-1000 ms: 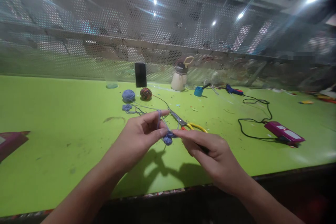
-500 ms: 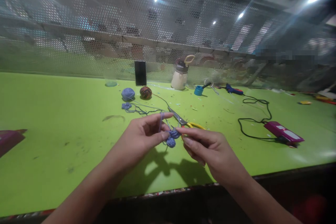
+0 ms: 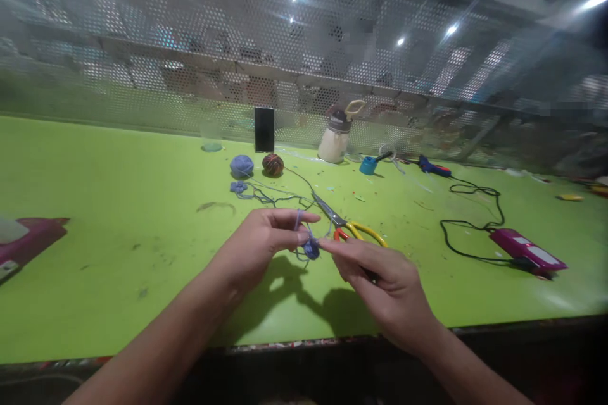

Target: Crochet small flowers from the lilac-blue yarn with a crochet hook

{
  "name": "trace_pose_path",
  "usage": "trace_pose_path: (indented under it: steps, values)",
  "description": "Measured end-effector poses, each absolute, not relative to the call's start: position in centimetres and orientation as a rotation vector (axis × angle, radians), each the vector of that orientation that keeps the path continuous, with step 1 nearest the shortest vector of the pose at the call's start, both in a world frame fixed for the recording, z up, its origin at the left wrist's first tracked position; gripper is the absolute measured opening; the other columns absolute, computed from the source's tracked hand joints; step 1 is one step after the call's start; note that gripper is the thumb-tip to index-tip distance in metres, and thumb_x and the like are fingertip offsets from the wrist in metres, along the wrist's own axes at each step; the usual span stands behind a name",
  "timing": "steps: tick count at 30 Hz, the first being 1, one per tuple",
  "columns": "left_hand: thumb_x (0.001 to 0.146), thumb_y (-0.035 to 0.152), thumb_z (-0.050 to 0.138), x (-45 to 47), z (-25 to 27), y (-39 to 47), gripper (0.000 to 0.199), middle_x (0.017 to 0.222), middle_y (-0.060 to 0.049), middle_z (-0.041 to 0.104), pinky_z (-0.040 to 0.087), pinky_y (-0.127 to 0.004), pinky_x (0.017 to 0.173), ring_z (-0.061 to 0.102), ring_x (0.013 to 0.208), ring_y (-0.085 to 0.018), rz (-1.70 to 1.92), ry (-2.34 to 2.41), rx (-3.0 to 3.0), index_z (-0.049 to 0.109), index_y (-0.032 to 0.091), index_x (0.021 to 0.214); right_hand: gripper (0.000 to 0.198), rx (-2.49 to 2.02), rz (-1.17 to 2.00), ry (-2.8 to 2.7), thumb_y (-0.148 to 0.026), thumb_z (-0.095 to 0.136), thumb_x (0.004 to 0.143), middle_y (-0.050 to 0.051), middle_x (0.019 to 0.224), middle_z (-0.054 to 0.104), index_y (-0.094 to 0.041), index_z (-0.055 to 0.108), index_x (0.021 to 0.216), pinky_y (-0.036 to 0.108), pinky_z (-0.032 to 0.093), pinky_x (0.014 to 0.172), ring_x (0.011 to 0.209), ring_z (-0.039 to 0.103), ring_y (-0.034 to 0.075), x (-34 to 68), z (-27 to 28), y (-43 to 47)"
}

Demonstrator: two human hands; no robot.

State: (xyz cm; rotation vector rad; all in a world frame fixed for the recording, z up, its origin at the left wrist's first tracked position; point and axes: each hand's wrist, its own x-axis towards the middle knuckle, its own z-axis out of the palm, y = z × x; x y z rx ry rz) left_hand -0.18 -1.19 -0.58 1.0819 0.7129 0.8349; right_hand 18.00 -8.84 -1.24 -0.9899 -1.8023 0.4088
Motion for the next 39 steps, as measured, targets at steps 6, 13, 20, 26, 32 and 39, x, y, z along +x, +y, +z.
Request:
trace_pose_path:
  steps: [6, 13, 20, 26, 32, 39]
  values:
    - [0.076, 0.016, 0.075, 0.1, -1.0, -1.8, 0.032, 0.082, -0.001, 0.07, 0.043, -0.029, 0.081, 0.061, 0.08, -0.013, 0.859, 0.641, 1.156, 0.074, 0.017, 0.109, 0.028, -1.153, 0.784, -1.498, -0.016, 0.063, 0.087, -0.001, 0.064, 0.06, -0.028, 0.078, 0.107, 0.023, 0.036, 0.049, 0.053, 0.044, 0.01, 18.7, -1.7, -8.4]
    - [0.084, 0.018, 0.066, 0.3, -0.4, -3.0, 0.054, 0.085, 0.0, 0.06, 0.047, -0.028, 0.074, 0.057, 0.077, -0.013, 0.967, 0.69, 1.438, 0.056, 0.018, 0.136, 0.025, -1.135, 1.222, -1.128, -0.029, 0.074, 0.08, -0.004, 0.056, 0.047, -0.021, 0.079, 0.103, 0.021, 0.022, 0.043, 0.047, 0.033, 0.007, 18.4, -1.0, -8.6]
    - [0.08, 0.017, 0.069, 0.0, -0.4, -3.1, 0.051, 0.091, -0.002, 0.065, 0.048, -0.028, 0.075, 0.06, 0.081, -0.015, 0.952, 0.715, 1.381, 0.061, 0.017, 0.131, 0.03, -1.161, 1.316, -1.091, -0.031, 0.077, 0.077, -0.005, 0.054, 0.049, -0.019, 0.078, 0.104, 0.02, 0.019, 0.042, 0.045, 0.033, 0.005, 18.4, -0.6, -8.4]
    - [0.075, 0.014, 0.074, 0.3, -0.3, -2.8, 0.05, 0.084, 0.0, 0.066, 0.049, -0.026, 0.076, 0.061, 0.078, -0.013, 0.979, 0.71, 1.258, 0.066, 0.016, 0.124, 0.032, -1.153, 1.321, -1.082, -0.032, 0.078, 0.075, -0.005, 0.054, 0.05, -0.018, 0.078, 0.104, 0.02, 0.019, 0.042, 0.044, 0.034, 0.005, 18.1, -0.5, -8.4]
    - [0.078, 0.021, 0.073, 0.0, -0.2, -2.7, 0.037, 0.087, -0.004, 0.072, 0.047, -0.028, 0.081, 0.063, 0.086, -0.017, 1.025, 0.79, 1.25, 0.073, 0.015, 0.114, 0.033, -1.169, 1.242, -1.143, -0.034, 0.075, 0.077, -0.005, 0.053, 0.048, -0.018, 0.078, 0.106, 0.022, 0.02, 0.043, 0.045, 0.033, 0.007, 17.7, -0.9, -8.3]
    - [0.065, 0.022, 0.085, 0.1, -0.1, -2.7, 0.051, 0.074, -0.001, 0.068, 0.048, -0.027, 0.063, 0.061, 0.065, -0.014, 0.946, 0.814, 1.24, 0.071, 0.013, 0.113, 0.027, -1.174, 1.194, -1.202, -0.03, 0.073, 0.078, -0.005, 0.055, 0.047, -0.019, 0.079, 0.103, 0.023, 0.021, 0.044, 0.046, 0.034, 0.007, 17.8, -1.2, -8.2]
